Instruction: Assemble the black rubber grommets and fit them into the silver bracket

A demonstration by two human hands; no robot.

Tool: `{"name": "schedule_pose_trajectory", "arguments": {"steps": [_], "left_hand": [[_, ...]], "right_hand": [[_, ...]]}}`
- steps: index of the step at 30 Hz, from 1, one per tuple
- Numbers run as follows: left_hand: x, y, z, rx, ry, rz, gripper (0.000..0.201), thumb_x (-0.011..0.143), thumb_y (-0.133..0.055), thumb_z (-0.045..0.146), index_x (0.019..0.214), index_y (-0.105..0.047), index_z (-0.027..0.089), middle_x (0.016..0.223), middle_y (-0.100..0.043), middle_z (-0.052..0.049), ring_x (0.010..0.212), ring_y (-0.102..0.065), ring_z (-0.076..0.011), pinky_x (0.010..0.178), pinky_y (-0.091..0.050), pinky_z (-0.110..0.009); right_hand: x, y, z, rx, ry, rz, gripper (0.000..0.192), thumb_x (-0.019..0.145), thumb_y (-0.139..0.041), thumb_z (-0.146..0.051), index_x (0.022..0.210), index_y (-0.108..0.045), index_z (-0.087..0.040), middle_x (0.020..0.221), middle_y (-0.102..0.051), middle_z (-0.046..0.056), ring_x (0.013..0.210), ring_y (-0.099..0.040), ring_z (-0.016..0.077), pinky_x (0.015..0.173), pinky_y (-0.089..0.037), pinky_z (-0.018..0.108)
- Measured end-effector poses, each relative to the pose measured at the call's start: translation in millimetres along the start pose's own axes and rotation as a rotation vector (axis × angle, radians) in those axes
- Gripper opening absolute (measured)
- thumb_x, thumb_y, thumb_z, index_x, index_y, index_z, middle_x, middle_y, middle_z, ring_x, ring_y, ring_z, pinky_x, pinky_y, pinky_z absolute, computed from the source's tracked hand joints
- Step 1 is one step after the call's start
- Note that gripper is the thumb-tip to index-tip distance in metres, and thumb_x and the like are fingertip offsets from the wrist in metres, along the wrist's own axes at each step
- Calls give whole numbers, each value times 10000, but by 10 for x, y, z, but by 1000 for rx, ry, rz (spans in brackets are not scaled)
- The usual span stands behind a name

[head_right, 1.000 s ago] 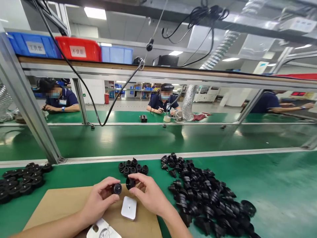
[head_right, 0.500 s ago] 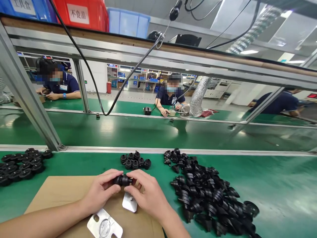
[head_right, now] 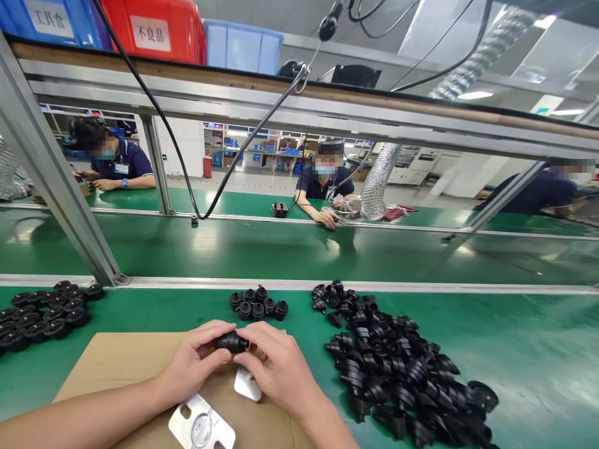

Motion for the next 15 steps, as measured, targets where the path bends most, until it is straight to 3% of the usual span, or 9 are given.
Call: {"name": "schedule_pose_trajectory", "arguments": {"steps": [8, 15], "left_hand": [[9, 8, 41, 52, -1, -1, 346, 824, -812, 206, 1159, -843, 287, 1162, -811, -77, 1095, -731, -273, 1014, -580, -394], [4, 3, 36, 98, -44, -27, 348, 833, -797, 168, 1161, -839, 278, 1140, -817, -76, 1077, -735, -266, 1004, -574, -385]], "right_hand": [[7, 28, -9, 29, 53, -42, 241, 988, -661, -192, 1207, -722, -274, 1160, -750, 66, 1006, -712, 215, 818, -558, 319], [11, -13, 6, -12, -178, -80, 158, 990, -687, -340, 1117, -740, -263, 882, -743, 14, 772, -679, 196, 735, -511, 324]]}}
Point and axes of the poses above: each hand's wrist, its own x-axis towards the middle knuckle, its own y-axis out of the back of the hand, z = x × y, the point moved 4 cm from there along x, towards the middle knuckle
